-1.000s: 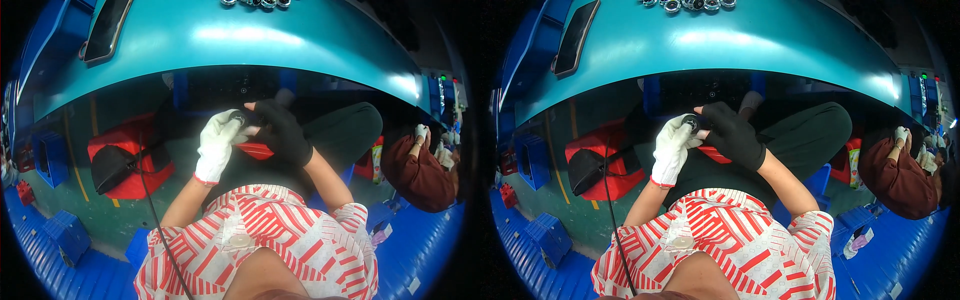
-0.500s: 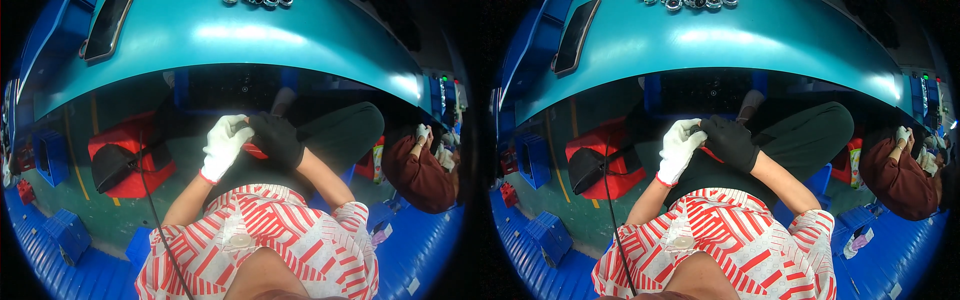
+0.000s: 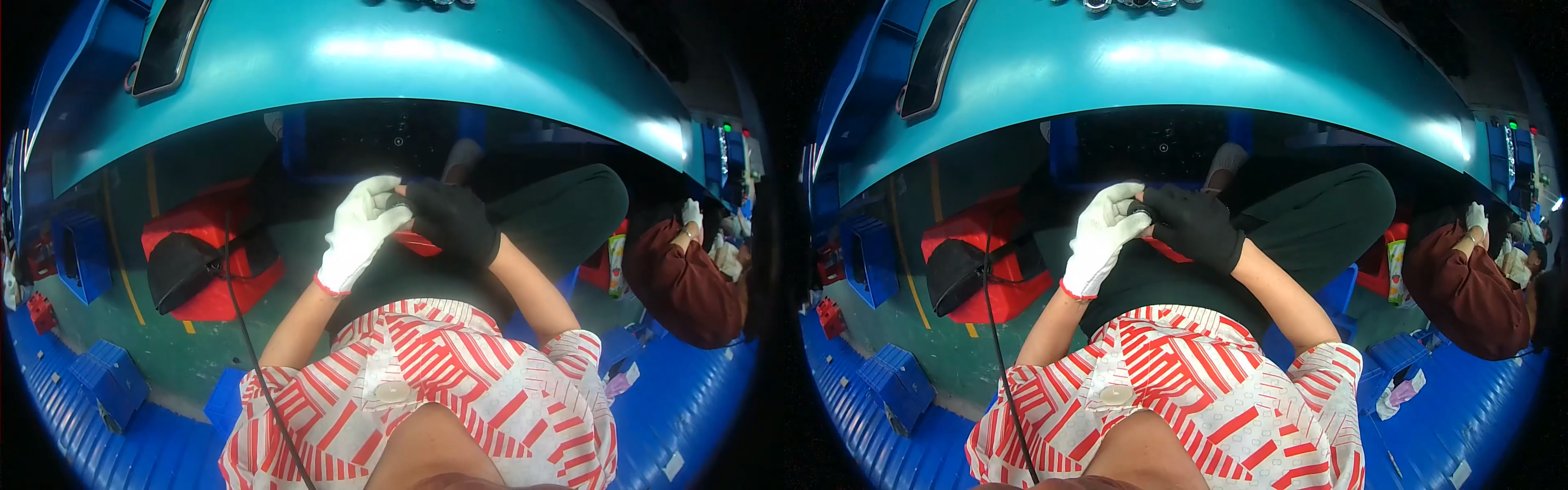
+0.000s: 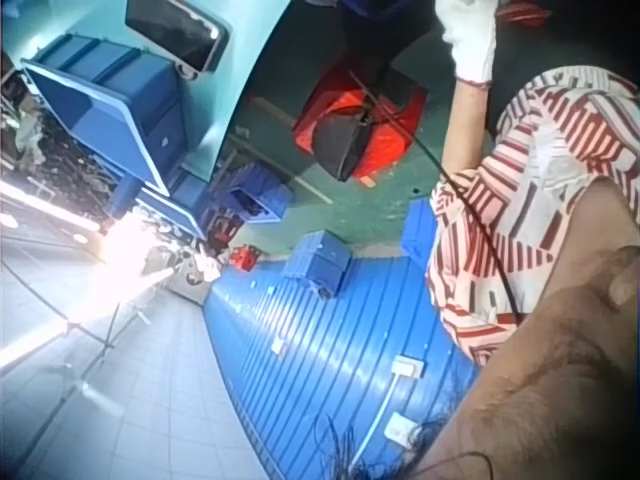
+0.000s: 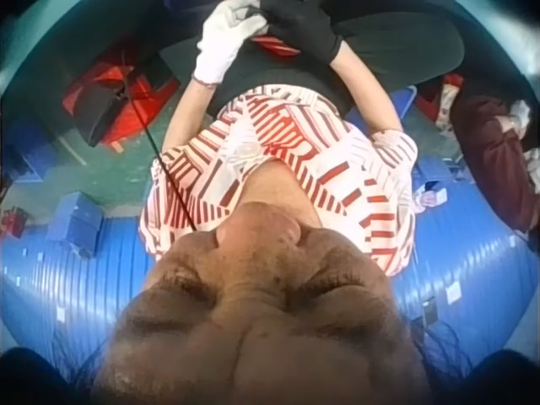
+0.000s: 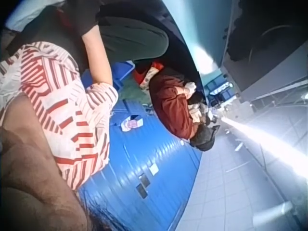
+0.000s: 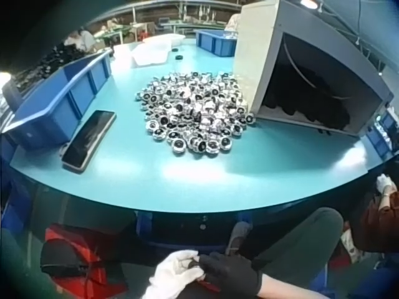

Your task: Assembling small cylindrical parts with metal rings at a factory workbench.

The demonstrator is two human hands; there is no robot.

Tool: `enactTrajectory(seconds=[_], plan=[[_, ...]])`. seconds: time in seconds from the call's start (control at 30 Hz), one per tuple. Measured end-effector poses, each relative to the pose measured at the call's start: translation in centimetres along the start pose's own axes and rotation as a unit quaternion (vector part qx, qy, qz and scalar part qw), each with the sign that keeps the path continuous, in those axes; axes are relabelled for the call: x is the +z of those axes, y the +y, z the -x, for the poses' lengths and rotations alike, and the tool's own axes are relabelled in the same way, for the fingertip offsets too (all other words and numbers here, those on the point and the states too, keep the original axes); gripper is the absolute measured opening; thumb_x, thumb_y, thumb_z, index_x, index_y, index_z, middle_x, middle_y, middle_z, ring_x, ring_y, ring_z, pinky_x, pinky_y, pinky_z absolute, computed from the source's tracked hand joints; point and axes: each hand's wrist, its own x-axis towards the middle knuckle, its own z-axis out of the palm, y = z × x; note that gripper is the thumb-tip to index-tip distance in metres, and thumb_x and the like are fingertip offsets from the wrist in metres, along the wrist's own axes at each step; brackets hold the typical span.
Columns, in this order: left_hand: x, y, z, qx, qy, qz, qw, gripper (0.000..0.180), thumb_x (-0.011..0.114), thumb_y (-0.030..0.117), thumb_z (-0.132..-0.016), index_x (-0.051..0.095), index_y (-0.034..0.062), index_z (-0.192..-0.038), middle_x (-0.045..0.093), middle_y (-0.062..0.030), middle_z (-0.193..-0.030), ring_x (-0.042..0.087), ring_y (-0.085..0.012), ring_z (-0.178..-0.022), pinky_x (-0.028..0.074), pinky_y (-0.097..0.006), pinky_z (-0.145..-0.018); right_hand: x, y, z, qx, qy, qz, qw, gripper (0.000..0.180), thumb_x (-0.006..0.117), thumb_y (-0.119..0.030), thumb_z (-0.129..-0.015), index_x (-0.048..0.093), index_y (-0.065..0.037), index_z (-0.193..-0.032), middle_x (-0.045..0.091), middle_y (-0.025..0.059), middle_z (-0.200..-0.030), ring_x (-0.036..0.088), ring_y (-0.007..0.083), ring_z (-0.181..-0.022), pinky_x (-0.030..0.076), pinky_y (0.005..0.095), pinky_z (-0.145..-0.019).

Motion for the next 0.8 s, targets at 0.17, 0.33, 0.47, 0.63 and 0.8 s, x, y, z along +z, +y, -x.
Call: enactTrajectory(seconds=[0.17, 0.33, 0.47, 0.63, 0.8], plan=[[0.5, -1.2, 0.0, 0.040, 0.028, 0.038, 0.998, 0.048, 0.064, -0.004, -0.079, 0.046, -0.0068, -0.123, 0.059, -0.0113, -0.104, 0.060, -0.0143, -0.086, 0.050, -0.024, -0.074, 0.9, -0.7, -0.1, 0.020, 0.080, 0.010, 0.997, 0.044, 0.073, -0.021, -0.074, 0.058, -0.010, -0.114, 0.065, 0.0069, -0.090, 0.065, 0.0246, -0.074, 0.050, 0.0301, -0.059], [0.3, -0.2, 0.3, 0.046, 0.028, -0.203, 0.978, 0.049, 0.064, -0.005, -0.077, 0.046, -0.0075, -0.123, 0.060, -0.0146, -0.104, 0.062, -0.0169, -0.089, 0.052, -0.026, -0.075, 0.3, 0.0, -0.1, -0.034, 0.029, 0.063, 0.997, 0.037, 0.073, -0.020, -0.075, 0.060, -0.011, -0.108, 0.066, 0.0075, -0.088, 0.066, 0.0242, -0.071, 0.050, 0.0302, -0.057], [0.0, -0.1, -0.2, -0.013, 0.015, -0.203, 0.979, 0.052, 0.064, -0.004, -0.076, 0.044, -0.0084, -0.124, 0.062, -0.0162, -0.101, 0.063, -0.0184, -0.087, 0.052, -0.027, -0.076, 0.5, 0.0, 0.3, -0.049, 0.031, 0.062, 0.996, 0.035, 0.073, -0.020, -0.074, 0.061, -0.011, -0.106, 0.067, 0.0077, -0.088, 0.066, 0.0248, -0.071, 0.051, 0.0307, -0.057], [-0.5, -0.2, -0.5, -0.008, 0.000, -0.207, 0.978, 0.057, 0.066, 0.000, -0.076, 0.042, -0.0092, -0.126, 0.064, -0.0152, -0.093, 0.064, -0.0192, -0.083, 0.051, -0.028, -0.075, 1.1, -0.5, 0.8, 0.038, 0.014, 0.036, 0.999, 0.037, 0.072, -0.018, -0.074, 0.060, -0.011, -0.108, 0.066, 0.0087, -0.094, 0.066, 0.0250, -0.075, 0.051, 0.0304, -0.059], [-0.1, 1.6, -0.4, 0.015, -0.017, -0.407, 0.913, 0.059, 0.066, 0.002, -0.075, 0.041, -0.0099, -0.127, 0.064, -0.0155, -0.089, 0.063, -0.0177, -0.083, 0.050, -0.027, -0.076, 0.1, -0.3, 0.3, 0.031, -0.050, 0.038, 0.998, 0.041, 0.074, -0.019, -0.073, 0.059, -0.010, -0.110, 0.065, 0.0085, -0.093, 0.065, 0.0247, -0.078, 0.051, 0.0314, -0.061]])
